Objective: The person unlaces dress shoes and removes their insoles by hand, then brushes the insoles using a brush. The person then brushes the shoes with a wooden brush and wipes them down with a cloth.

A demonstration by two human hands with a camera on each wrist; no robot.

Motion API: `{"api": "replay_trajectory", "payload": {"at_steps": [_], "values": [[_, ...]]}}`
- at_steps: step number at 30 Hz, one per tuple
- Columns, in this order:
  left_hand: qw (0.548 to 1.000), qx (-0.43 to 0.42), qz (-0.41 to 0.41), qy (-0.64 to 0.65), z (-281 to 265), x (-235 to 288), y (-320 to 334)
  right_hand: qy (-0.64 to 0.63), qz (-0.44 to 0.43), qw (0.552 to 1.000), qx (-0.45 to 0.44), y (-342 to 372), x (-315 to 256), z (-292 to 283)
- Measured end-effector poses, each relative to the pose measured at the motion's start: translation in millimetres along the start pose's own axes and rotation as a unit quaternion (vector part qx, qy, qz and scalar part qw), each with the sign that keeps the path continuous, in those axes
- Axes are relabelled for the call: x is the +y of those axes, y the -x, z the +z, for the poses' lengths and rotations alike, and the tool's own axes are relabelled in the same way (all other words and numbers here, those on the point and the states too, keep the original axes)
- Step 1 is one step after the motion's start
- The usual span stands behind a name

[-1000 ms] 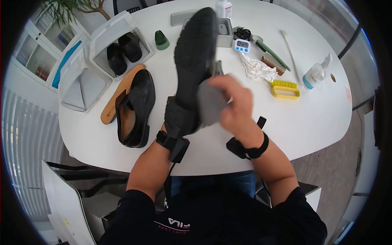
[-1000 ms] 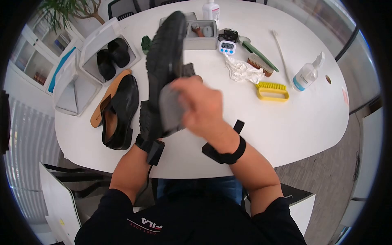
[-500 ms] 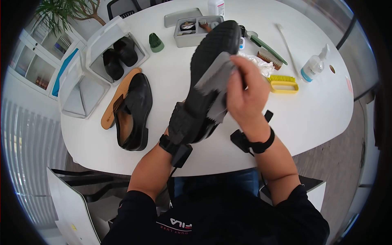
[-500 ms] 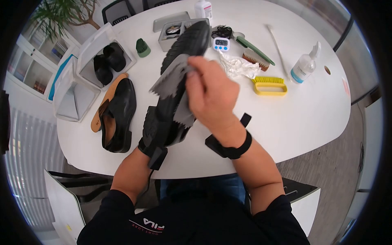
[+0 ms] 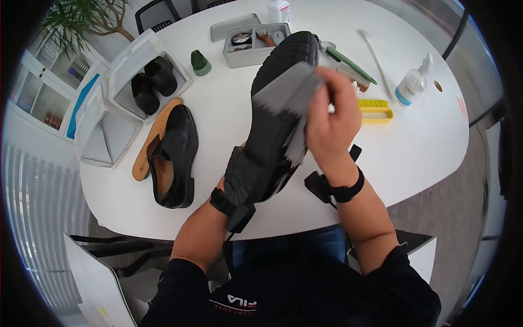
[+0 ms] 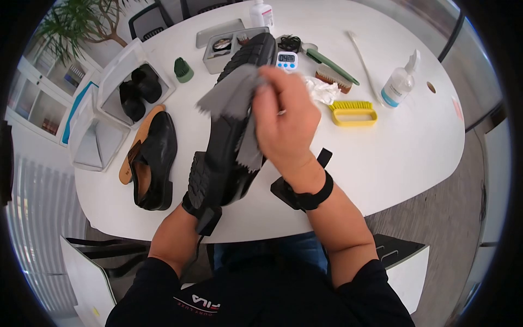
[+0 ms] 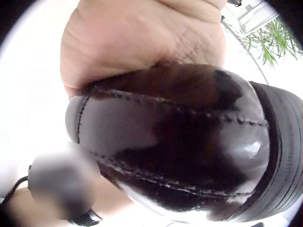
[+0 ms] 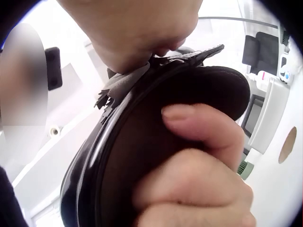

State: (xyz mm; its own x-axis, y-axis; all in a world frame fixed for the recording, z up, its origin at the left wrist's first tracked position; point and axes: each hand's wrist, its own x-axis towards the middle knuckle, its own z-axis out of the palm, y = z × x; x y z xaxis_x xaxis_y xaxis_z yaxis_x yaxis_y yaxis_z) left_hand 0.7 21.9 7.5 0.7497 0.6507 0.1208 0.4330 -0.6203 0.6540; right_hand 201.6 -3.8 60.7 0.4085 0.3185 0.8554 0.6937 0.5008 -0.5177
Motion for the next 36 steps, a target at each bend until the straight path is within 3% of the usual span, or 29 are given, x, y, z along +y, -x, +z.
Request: {"api": "replay_trajectory", "payload": {"at_steps": [1, 2, 3, 4, 5, 8, 11, 12, 13, 14, 16, 17, 19, 21, 23, 24, 25, 27, 28, 32, 33, 35, 36], "values": [[1.0, -0.002, 0.001, 0.001, 1, 2, 0, -0.026, 0.087, 0.995, 0.045, -3, 4, 0], [0.999, 0.011, 0.031, 0.005, 3, 5, -1, -0.024, 0.086, 0.995, 0.044, -5, 8, -1], [0.998, 0.027, 0.06, 0.01, 5, 7, -2, -0.094, 0.148, 0.984, 0.04, -8, 11, -1], [0.989, 0.073, 0.13, 0.016, 6, 2, -6, -0.163, 0.209, 0.964, 0.034, -10, 13, 0], [0.989, 0.076, 0.129, 0.017, 7, 1, -9, -0.164, 0.208, 0.964, 0.031, -10, 11, 1], [0.99, 0.093, 0.097, 0.037, 1, 5, -15, -0.243, 0.334, 0.91, -0.018, 3, 7, 6], [0.988, 0.064, 0.119, 0.07, -8, 4, -15, -0.205, 0.383, 0.9, -0.024, 12, 6, 12], [0.956, 0.027, 0.034, 0.291, -6, 2, -17, -0.205, 0.382, 0.901, -0.028, 12, 7, 13], [0.867, -0.012, -0.052, 0.496, -5, 1, -19, -0.209, 0.383, 0.899, -0.032, 12, 9, 13], [0.866, -0.01, -0.05, 0.498, -3, 0, -21, -0.213, 0.382, 0.898, -0.036, 11, 11, 12], [0.793, -0.043, -0.074, 0.604, -2, 1, -25, -0.215, 0.364, 0.905, -0.04, 5, 14, 8], [0.791, -0.041, -0.072, 0.606, 1, -5, -29, -0.219, 0.346, 0.911, -0.039, 2, 16, 8], [0.746, 0.001, -0.119, 0.656, 9, -24, -41, -0.252, 0.361, 0.898, -0.025, 2, 18, 9], [0.764, 0.03, -0.142, 0.628, 7, -26, -43, -0.234, 0.391, 0.889, -0.043, 0, 19, 7], [0.731, -0.036, -0.077, 0.677, -4, -18, -39, -0.194, 0.355, 0.913, -0.058, 6, 25, 8], [0.759, -0.055, -0.015, 0.649, -4, -19, -39, -0.158, 0.321, 0.931, -0.065, 6, 24, 9], [0.756, -0.048, -0.009, 0.652, -3, -18, -38, -0.157, 0.316, 0.933, -0.073, 7, 21, 10], [0.859, -0.075, -0.012, 0.507, -6, -14, -37, -0.089, 0.276, 0.953, -0.09, 10, 10, 14], [0.846, -0.077, -0.069, 0.523, -8, -16, -37, -0.078, 0.234, 0.965, -0.085, 12, 8, 15], [0.814, -0.086, -0.062, 0.571, -16, -20, -34, -0.001, 0.134, 0.98, -0.147, 5, 9, 4], [0.805, -0.101, -0.072, 0.58, -19, -17, -32, 0.002, 0.133, 0.98, -0.145, -3, 13, -2], [0.793, -0.123, -0.085, 0.591, -20, -17, -28, 0.124, 0.118, 0.976, -0.135, -18, 19, -13], [0.771, -0.15, -0.089, 0.612, -19, -19, -26, 0.115, 0.112, 0.983, -0.092, -20, 32, -15]]}}
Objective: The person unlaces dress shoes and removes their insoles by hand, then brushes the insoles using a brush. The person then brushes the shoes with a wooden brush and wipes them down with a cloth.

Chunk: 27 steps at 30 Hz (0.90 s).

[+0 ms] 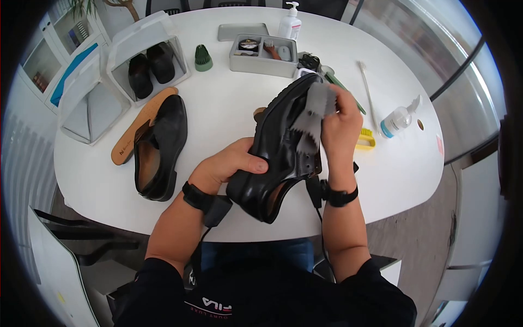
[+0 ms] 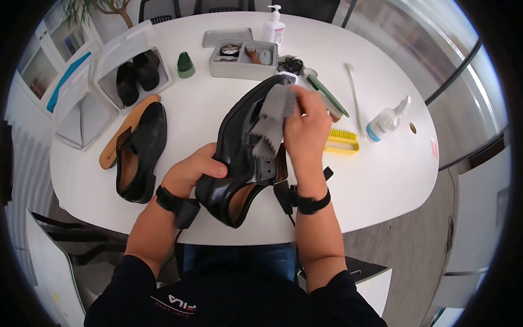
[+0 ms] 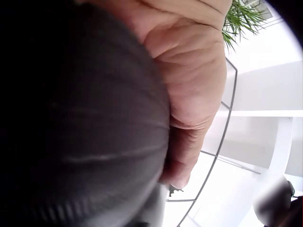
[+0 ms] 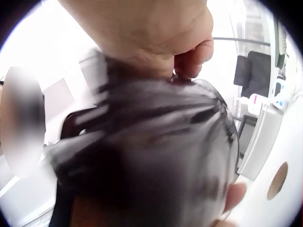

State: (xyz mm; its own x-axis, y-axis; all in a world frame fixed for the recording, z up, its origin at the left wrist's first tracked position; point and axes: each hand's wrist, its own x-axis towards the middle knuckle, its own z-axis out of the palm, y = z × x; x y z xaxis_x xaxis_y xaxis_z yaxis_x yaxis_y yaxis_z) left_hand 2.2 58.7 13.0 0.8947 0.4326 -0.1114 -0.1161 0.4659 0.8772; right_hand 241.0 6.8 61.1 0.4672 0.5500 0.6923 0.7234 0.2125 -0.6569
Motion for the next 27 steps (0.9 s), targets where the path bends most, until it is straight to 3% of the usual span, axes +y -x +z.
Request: {"api": "replay_trajectory", "payload": {"at_steps": [3, 5, 7, 9, 10, 11, 13, 14, 16, 19, 21, 23, 24, 26, 27], "values": [[0.999, -0.027, -0.03, 0.024, 2, -1, -3, -0.02, 0.038, 0.999, 0.03, -5, 8, -3], [0.999, -0.028, -0.046, 0.01, 4, 3, -3, -0.022, 0.04, 0.999, -0.009, -1, -4, -8], [0.999, -0.013, -0.009, -0.03, 15, 7, -4, -0.045, -0.071, 0.97, -0.227, 6, -22, -12], [0.997, 0.001, 0.026, -0.068, 15, 6, -4, -0.012, -0.109, 0.961, -0.256, 13, -38, -13], [0.994, 0.01, -0.021, -0.107, 11, 3, -6, 0.023, -0.145, 0.948, -0.282, 14, -41, -13], [0.987, 0.017, -0.068, -0.146, 8, 2, -7, 0.023, -0.144, 0.948, -0.283, 13, -35, -10], [0.992, -0.021, -0.066, -0.106, 8, 1, -8, 0.085, -0.107, 0.987, -0.081, 7, -11, -2], [0.994, -0.019, -0.053, -0.096, 7, 0, -8, 0.087, -0.106, 0.987, -0.081, 2, -2, -2], [0.995, -0.018, -0.04, -0.087, 6, 1, -6, 0.053, 0.049, 0.997, 0.003, -7, 13, -4], [0.998, -0.033, -0.035, -0.049, 5, 3, -6, -0.007, 0.059, 0.998, -0.005, -7, 13, 0], [1.0, -0.01, -0.02, -0.011, 4, -1, -8, 0.016, -0.077, 0.991, -0.106, 3, -9, -3], [0.999, -0.002, -0.027, -0.024, -3, -1, -8, 0.03, -0.151, 0.965, -0.211, 15, -38, -4], [0.999, 0.002, -0.039, -0.035, -4, 0, -7, 0.028, -0.148, 0.966, -0.211, 15, -35, -2], [0.999, -0.004, -0.034, -0.017, -5, 0, -4, 0.045, -0.126, 0.986, -0.099, 10, -20, 2], [1.0, -0.011, -0.025, 0.0, -4, 1, -2, 0.059, -0.069, 0.994, -0.053, 5, -10, 2]]}}
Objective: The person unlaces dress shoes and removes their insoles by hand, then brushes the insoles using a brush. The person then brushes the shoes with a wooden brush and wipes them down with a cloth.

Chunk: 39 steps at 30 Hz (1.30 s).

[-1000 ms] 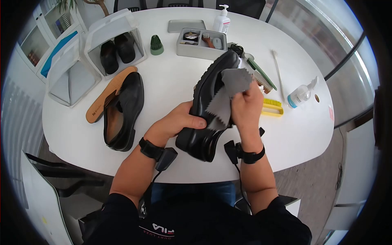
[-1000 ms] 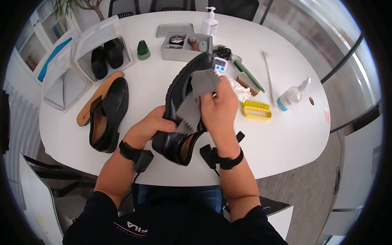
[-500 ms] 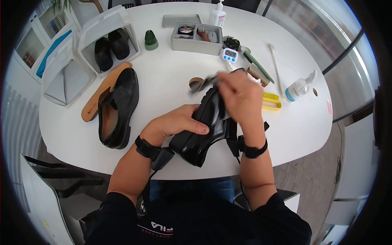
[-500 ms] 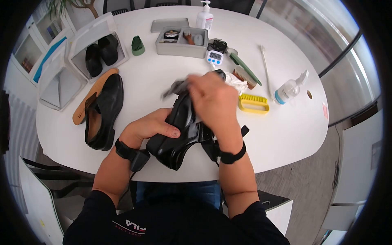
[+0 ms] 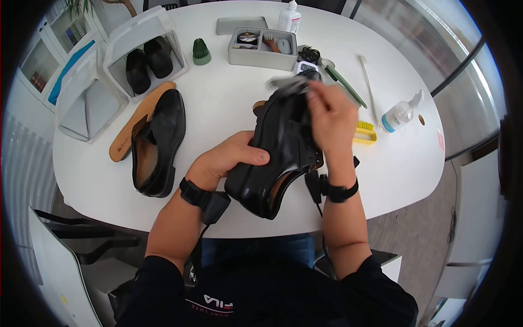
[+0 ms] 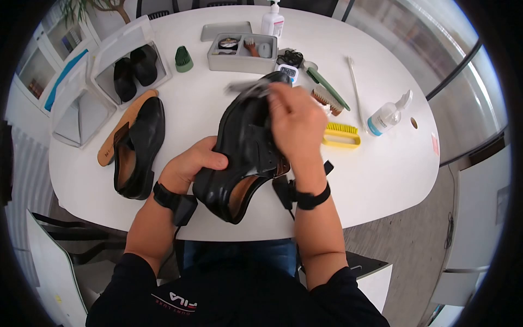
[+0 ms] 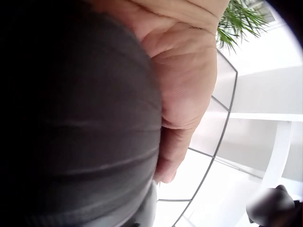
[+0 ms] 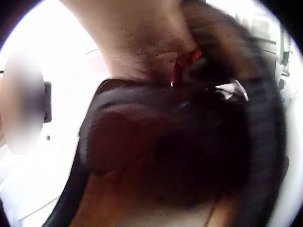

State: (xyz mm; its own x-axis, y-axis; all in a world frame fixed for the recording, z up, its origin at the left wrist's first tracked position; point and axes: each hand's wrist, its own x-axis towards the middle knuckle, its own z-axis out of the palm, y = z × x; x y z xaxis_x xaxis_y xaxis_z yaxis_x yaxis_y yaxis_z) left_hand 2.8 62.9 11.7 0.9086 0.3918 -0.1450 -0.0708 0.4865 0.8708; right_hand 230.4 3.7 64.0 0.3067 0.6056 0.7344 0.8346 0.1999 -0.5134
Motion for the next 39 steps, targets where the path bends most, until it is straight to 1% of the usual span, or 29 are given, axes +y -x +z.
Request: {"api": "replay_trajectory", "payload": {"at_steps": [1, 2, 3, 4, 5, 6, 8, 9, 10, 11, 13, 14, 15, 17, 18, 20, 22, 24, 25, 26, 27, 29, 30, 31, 32, 33, 35, 37, 39], "values": [[1.0, 0.0, -0.001, 0.004, 2, -2, 2, 0.024, 0.022, 0.999, 0.039, -3, 17, 2], [0.998, -0.005, 0.023, 0.061, 5, -4, 5, 0.048, 0.043, 0.995, 0.08, -4, 32, 6], [0.992, -0.01, 0.047, 0.117, 7, -6, 6, 0.048, 0.042, 0.995, 0.081, -5, 37, 8], [0.992, -0.011, 0.046, 0.115, 8, -7, 8, -0.125, 0.146, 0.98, 0.054, -5, 42, 10], [0.982, -0.009, 0.059, 0.178, 9, -9, 10, -0.295, 0.244, 0.923, 0.024, -5, 45, 11], [0.968, -0.005, 0.071, 0.242, 10, -11, 14, -0.297, 0.245, 0.923, 0.025, -4, 41, 12], [0.972, 0.021, 0.089, 0.218, 12, -16, 21, -0.363, 0.32, 0.874, -0.054, 1, 28, 17], [0.967, 0.005, 0.1, 0.233, 9, -19, 17, -0.418, 0.3, 0.855, -0.065, 5, 31, 24], [0.962, -0.012, 0.113, 0.247, 3, -22, 13, -0.419, 0.301, 0.853, -0.072, 7, 29, 26], [0.952, -0.041, 0.116, 0.279, -6, -27, 6, -0.443, 0.322, 0.834, -0.068, 8, 26, 27], [0.947, -0.053, 0.138, 0.285, -6, -23, 1, -0.486, 0.343, 0.803, -0.048, 8, 25, 32], [0.943, -0.07, 0.155, 0.286, -6, -20, -1, -0.486, 0.344, 0.802, -0.052, 8, 25, 34], [0.943, -0.068, 0.156, 0.287, -9, -17, -2, -0.464, 0.338, 0.818, -0.05, 8, 26, 34], [0.959, -0.012, 0.1, 0.265, -13, -13, -6, -0.423, 0.343, 0.837, -0.054, 10, 29, 33], [0.959, -0.012, 0.098, 0.266, -19, -10, -8, -0.422, 0.344, 0.837, -0.054, 9, 35, 33], [0.972, 0.078, 0.044, 0.217, -32, -6, -10, -0.382, 0.383, 0.835, -0.102, 10, 51, 36], [0.973, 0.091, 0.019, 0.212, -33, 0, -10, -0.382, 0.392, 0.829, -0.109, 13, 59, 44], [0.977, 0.159, -0.003, 0.144, -35, 2, -10, -0.383, 0.4, 0.824, -0.119, 17, 65, 49], [0.976, 0.161, -0.003, 0.145, -33, 1, -10, -0.326, 0.365, 0.863, -0.125, 19, 66, 51], [0.972, 0.193, -0.009, 0.134, -30, 1, -11, -0.267, 0.327, 0.897, -0.129, 20, 66, 53], [0.967, 0.225, -0.016, 0.123, -29, 2, -12, -0.268, 0.326, 0.897, -0.13, 18, 59, 49], [0.968, 0.218, -0.016, 0.124, -37, -3, -15, -0.246, 0.217, 0.939, -0.101, 11, 32, 32], [0.969, 0.212, -0.018, 0.127, -39, -5, -17, -0.247, 0.217, 0.939, -0.101, 9, 19, 24], [0.969, 0.212, -0.018, 0.127, -38, -4, -16, -0.186, 0.093, 0.969, -0.132, 9, 7, 16], [0.968, 0.218, -0.028, 0.119, -36, -3, -16, -0.121, -0.032, 0.979, -0.159, 9, -4, 10], [0.968, 0.223, -0.038, 0.11, -34, -2, -16, -0.121, -0.03, 0.98, -0.158, 9, -12, 5], [0.967, 0.231, -0.037, 0.102, -29, 2, -14, -0.001, -0.054, 0.98, -0.191, 10, -22, 1], [0.965, 0.24, -0.036, 0.096, -33, 2, -13, -0.01, -0.025, 0.984, -0.175, 14, -12, 10], [0.967, 0.252, -0.023, -0.024, -44, 6, -13, -0.017, 0.002, 0.988, -0.156, 16, -6, 16]]}}
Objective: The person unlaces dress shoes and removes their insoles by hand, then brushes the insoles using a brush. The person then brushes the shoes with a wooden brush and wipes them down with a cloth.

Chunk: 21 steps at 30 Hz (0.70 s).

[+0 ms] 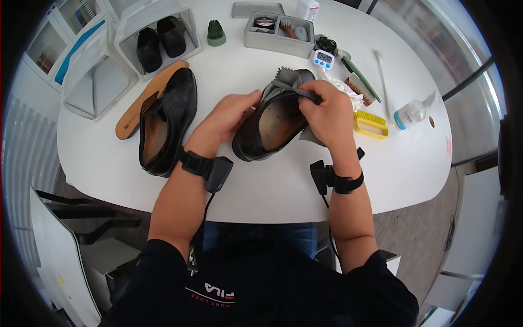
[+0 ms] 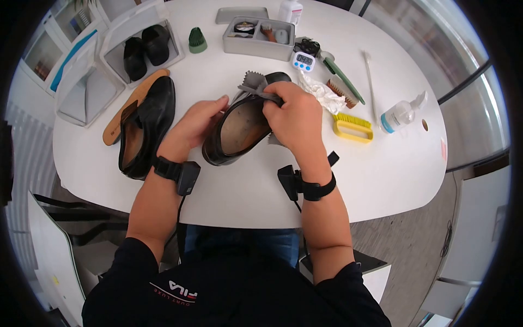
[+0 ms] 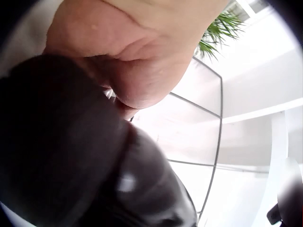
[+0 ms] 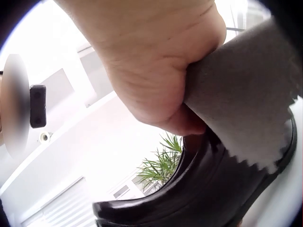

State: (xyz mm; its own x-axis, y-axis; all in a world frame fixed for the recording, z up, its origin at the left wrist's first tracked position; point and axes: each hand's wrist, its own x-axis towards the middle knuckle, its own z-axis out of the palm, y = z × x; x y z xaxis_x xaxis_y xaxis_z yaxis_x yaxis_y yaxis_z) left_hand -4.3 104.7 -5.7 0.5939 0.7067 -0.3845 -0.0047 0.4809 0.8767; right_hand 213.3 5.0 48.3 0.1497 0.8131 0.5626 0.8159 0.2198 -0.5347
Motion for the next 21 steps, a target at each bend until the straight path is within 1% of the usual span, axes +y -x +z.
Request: {"api": "replay_trajectory", "payload": {"at_steps": [1, 2, 3, 4, 5, 7, 8, 9, 10, 11, 12, 13, 14, 15, 16, 17, 18, 19, 20, 21], "values": [[1.0, -0.002, 0.001, -0.002, 1, 2, 1, -0.013, 0.056, 0.998, 0.01, -1, -1, 3], [0.989, 0.071, 0.113, -0.057, 2, 5, 4, -0.027, 0.111, 0.993, 0.02, -1, -2, 5], [0.958, 0.143, 0.223, -0.112, 7, 12, 11, -0.027, 0.112, 0.993, 0.022, 0, -1, 9], [0.933, 0.17, 0.286, -0.133, 16, 25, 24, -0.023, 0.113, 0.993, 0.04, 0, 0, 13], [0.933, 0.169, 0.287, -0.137, 20, 33, 36, -0.019, 0.114, 0.992, 0.058, 1, 1, 16], [0.945, -0.024, 0.302, -0.123, 29, 45, 61, -0.014, 0.103, 0.991, 0.082, 1, 1, 19], [0.966, -0.024, 0.24, -0.096, 48, 43, 70, -0.006, 0.089, 0.991, 0.099, 2, 1, 20], [0.965, -0.023, 0.24, -0.098, 56, 42, 66, -0.008, 0.089, 0.991, 0.1, 3, 2, 22], [0.957, -0.031, 0.194, -0.215, 61, 40, 61, -0.014, 0.05, 0.99, 0.129, 3, 3, 23], [0.933, -0.038, 0.144, -0.328, 66, 41, 56, -0.02, 0.01, 0.987, 0.157, 4, 2, 24], [0.923, -0.044, 0.128, -0.36, 71, 46, 52, -0.021, 0.008, 0.987, 0.161, 5, -2, 22], [0.922, -0.042, 0.131, -0.363, 75, 48, 47, -0.007, -0.062, 0.979, 0.195, 6, -9, 19], [0.935, -0.016, 0.129, -0.329, 77, 48, 41, 0.008, -0.133, 0.965, 0.227, 8, -14, 16], [0.948, 0.01, 0.128, -0.293, 82, 49, 36, 0.008, -0.137, 0.964, 0.23, 10, -17, 15], [0.946, 0.01, 0.134, -0.295, 89, 47, 35, 0.001, -0.197, 0.951, 0.239, 11, -19, 14], [0.971, 0.014, 0.171, -0.168, 97, 45, 35, -0.005, -0.256, 0.934, 0.248, 12, -20, 14], [0.978, 0.017, 0.205, -0.037, 102, 44, 34, -0.003, -0.271, 0.93, 0.246, 13, -22, 13], [0.977, 0.016, 0.212, -0.037, 103, 42, 29, -0.002, -0.277, 0.928, 0.249, 14, -24, 13], [0.972, -0.044, 0.191, 0.129, 100, 37, 20, -0.015, -0.279, 0.929, 0.243, 15, -27, 12], [0.937, -0.104, 0.164, 0.291, 97, 31, 11, -0.029, -0.281, 0.93, 0.235, 16, -28, 11]]}}
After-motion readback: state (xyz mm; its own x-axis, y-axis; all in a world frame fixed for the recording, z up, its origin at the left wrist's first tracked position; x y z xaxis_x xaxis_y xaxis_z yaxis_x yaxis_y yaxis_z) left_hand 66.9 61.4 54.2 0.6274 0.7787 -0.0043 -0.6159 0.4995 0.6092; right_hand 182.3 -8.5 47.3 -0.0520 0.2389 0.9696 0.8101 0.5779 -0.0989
